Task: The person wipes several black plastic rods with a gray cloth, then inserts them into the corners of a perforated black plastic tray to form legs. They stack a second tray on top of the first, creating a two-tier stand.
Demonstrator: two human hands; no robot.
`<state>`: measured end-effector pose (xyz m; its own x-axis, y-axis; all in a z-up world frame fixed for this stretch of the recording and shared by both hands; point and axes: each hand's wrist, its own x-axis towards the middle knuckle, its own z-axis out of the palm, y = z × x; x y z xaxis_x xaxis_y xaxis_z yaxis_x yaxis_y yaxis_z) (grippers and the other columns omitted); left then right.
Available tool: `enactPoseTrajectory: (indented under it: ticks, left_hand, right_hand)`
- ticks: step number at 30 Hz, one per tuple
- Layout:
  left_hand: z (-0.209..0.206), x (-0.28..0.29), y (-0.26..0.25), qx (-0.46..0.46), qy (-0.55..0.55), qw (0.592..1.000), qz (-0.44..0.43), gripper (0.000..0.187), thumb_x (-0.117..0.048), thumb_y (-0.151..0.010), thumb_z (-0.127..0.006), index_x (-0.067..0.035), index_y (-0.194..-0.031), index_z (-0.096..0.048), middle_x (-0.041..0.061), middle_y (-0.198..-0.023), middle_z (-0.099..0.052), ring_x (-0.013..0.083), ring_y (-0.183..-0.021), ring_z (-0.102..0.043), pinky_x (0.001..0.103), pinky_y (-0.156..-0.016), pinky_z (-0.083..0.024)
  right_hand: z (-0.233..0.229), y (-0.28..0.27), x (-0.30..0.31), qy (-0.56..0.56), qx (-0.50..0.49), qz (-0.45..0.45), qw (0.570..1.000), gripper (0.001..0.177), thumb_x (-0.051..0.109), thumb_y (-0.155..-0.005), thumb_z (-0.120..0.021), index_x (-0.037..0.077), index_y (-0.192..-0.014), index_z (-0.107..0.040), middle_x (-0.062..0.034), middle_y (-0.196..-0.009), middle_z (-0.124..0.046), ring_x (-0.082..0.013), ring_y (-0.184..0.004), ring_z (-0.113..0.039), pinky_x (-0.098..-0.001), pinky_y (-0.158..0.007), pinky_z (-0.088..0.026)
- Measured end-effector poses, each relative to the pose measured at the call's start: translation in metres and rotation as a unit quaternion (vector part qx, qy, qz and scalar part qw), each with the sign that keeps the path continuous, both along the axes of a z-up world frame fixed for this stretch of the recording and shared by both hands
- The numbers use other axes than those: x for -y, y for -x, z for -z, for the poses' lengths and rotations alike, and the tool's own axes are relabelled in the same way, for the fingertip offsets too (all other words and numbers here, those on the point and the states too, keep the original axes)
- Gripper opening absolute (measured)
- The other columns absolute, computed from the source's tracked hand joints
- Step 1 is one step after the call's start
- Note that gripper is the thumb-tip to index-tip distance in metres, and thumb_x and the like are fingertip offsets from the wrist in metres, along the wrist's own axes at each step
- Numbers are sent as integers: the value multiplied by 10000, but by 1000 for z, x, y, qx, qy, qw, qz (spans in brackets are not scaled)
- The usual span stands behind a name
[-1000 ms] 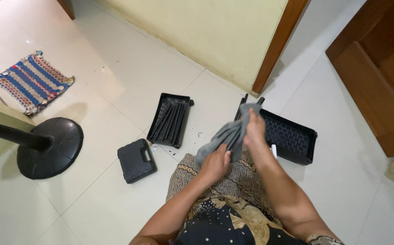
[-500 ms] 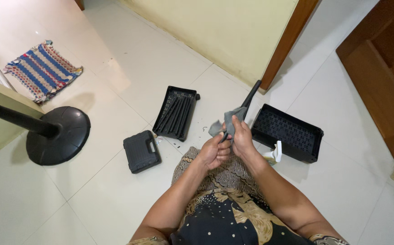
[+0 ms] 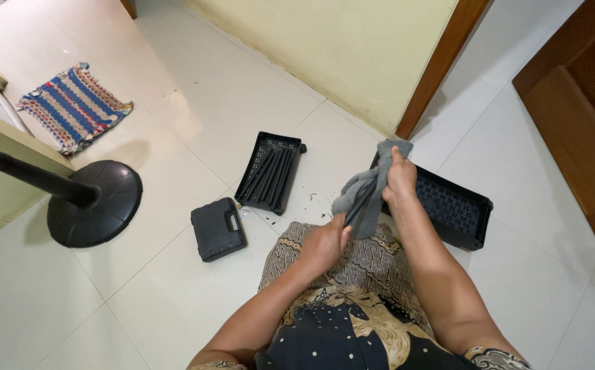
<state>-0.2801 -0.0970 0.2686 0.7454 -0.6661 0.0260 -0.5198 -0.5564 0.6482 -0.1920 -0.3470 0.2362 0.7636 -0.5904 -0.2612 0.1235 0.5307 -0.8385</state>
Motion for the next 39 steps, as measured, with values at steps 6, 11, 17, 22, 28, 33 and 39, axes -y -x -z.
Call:
enactPoseTrajectory:
  ticks: [6,11,17,22,28,33,39]
  left_hand:
    - [24,-3,-5,-544,379,746,67,314,-322,-1144,-346,-102,-1177,-568,-104,-637,-386,52,-482,-357,207,-394,-369]
    - [41,1,-7,-715,481,488,135,315,-338,-1136,-372,-94,-1165,-570,-103,-621,-338,31,-474,-306,164,-389,-289]
    - [48,-1,-19,-444,350,822,62,296,-317,-1113,-418,-89,-1167,-600,-60,-635,-398,85,-473,-348,226,-400,-334]
    - [42,-3,-14,75,78,993,-56,301,-247,-1081,-491,-32,-1290,-517,144,-719,-660,351,-591,-636,487,-553,-518]
    - [24,-6,-5,107,92,986,-88,318,-248,-1044,-494,-35,-1278,-524,194,-762,-693,391,-638,-679,508,-571,-538]
    - [23,1,-6,-43,233,968,-84,266,-254,-1086,-465,-77,-1208,-620,74,-656,-598,253,-544,-580,392,-523,-476]
    - [33,-3,-24,-584,455,669,65,337,-387,-1100,-410,-99,-1080,-584,-111,-583,-335,28,-432,-298,191,-366,-279]
  right_hand:
    - [-25,15,2,-41,100,-70,992,475,534,-1090,-380,107,-956,-540,-34,-665,-493,-186,-595,-516,-395,-642,-516]
    - [-42,26,-11,-151,273,-162,936,471,561,-1120,-351,143,-988,-522,-2,-744,-456,-197,-755,-530,-444,-897,-525]
    - [-58,37,-23,-38,254,-119,959,405,490,-1121,-391,114,-1067,-530,-2,-780,-473,-178,-776,-540,-455,-893,-544]
    - [-64,31,-48,66,194,-46,978,280,331,-1116,-415,70,-1090,-514,-46,-830,-550,-171,-725,-571,-389,-749,-575]
    - [-58,37,-75,166,147,-22,975,233,262,-1126,-416,52,-1187,-496,-27,-868,-572,-123,-688,-574,-293,-630,-542]
    - [-45,46,-100,133,121,-34,983,250,285,-1105,-416,54,-1164,-495,-59,-796,-596,-140,-621,-626,-278,-568,-552]
    - [-42,55,-95,121,49,-69,989,307,332,-1122,-413,45,-1141,-522,-73,-833,-617,-170,-614,-629,-343,-554,-567]
